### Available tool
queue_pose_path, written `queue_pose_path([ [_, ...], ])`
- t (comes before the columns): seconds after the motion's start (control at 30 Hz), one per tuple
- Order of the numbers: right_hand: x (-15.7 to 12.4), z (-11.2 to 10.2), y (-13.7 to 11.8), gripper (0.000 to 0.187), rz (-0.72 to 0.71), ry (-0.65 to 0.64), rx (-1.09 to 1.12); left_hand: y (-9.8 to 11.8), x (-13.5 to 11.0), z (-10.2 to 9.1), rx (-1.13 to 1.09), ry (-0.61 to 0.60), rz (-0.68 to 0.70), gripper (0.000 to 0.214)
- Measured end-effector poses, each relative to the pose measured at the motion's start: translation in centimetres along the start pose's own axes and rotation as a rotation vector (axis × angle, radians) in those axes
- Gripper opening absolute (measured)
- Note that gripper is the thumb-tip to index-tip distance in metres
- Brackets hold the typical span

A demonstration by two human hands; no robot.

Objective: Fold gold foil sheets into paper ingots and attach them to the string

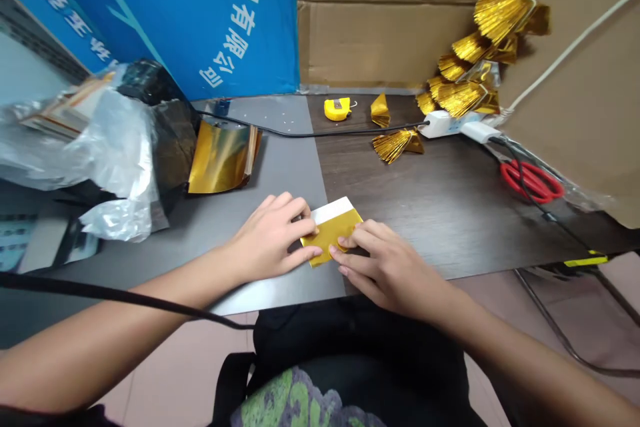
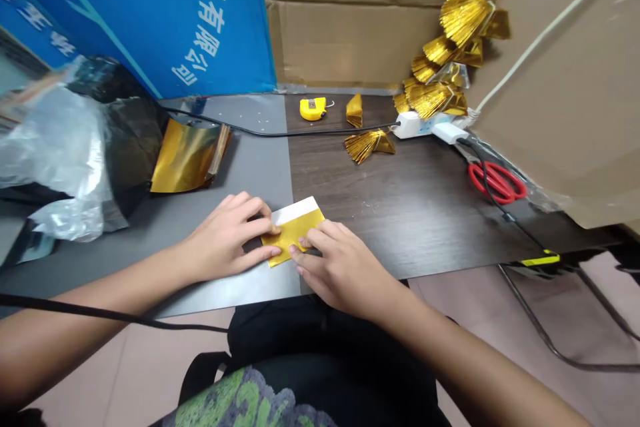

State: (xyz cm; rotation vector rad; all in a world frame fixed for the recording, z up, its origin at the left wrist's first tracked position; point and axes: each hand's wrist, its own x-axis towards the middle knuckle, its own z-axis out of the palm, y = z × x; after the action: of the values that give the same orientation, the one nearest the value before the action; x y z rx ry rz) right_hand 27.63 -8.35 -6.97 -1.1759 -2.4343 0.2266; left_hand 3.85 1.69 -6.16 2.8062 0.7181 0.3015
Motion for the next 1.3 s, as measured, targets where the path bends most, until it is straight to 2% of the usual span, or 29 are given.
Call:
queue_pose_path([
  [0.17, 0.6, 1.4, 0.0, 0.022, 0.024, 0.099, 0.062, 2.4, 0.1, -0.9, -0.068, -0.086, -0.391, 0.045],
  [0.27, 1.1, 1.7, 1.0, 0.021, 0.044, 0.126, 0.184, 3.7, 0.5, -1.0, -0.147, -0.119, -0.569, 0.040],
  [0.33, 1.4, 1.6, 1.6, 0.012, 0.056, 0.157, 0.223, 4.3, 0.8, -1.0, -0.202, -0.104, -0.646, 0.031],
  [0.37, 1.4, 1.5, 1.9, 0.020, 0.071, 0.173, 0.209, 4.5, 0.9, -0.9, -0.218, -0.090, -0.657, 0.025],
  [0.43, 1.5, 1.1, 2.5, 0.049, 0.110, 0.171, 0.165, 4.9, 0.7, -0.6, -0.216, -0.062, -0.634, 0.012],
  [0.5, 1.3, 0.7, 3.0, 0.057, 0.133, 0.125, 0.161, 5.2, 0.3, -0.2, -0.187, -0.029, -0.581, 0.013],
  [0.6, 0.8, 0.2, 3.8, 0.034, 0.123, 0.071, 0.225, 5.5, -0.5, 0.7, -0.145, 0.038, -0.497, 0.013],
  [0.73, 0.3, 0.0, 4.5, 0.015, 0.080, 0.095, 0.289, 6.2, -1.4, 1.5, -0.149, 0.116, -0.480, 0.008],
  [0.9, 0.2, 0.2, 4.6, 0.016, 0.080, 0.133, 0.267, 7.0, -1.6, 1.7, -0.188, 0.128, -0.514, 0.010],
  [1.03, 0.1, 0.3, 4.5, 0.014, 0.060, 0.124, 0.221, 7.3, -1.6, 1.8, -0.170, 0.143, -0.480, 0.006],
  [1.3, -0.7, 0.3, 4.7, 0.009, -0.012, 0.134, 0.187, 7.4, -2.0, 2.1, -0.138, 0.159, -0.442, 0.013],
])
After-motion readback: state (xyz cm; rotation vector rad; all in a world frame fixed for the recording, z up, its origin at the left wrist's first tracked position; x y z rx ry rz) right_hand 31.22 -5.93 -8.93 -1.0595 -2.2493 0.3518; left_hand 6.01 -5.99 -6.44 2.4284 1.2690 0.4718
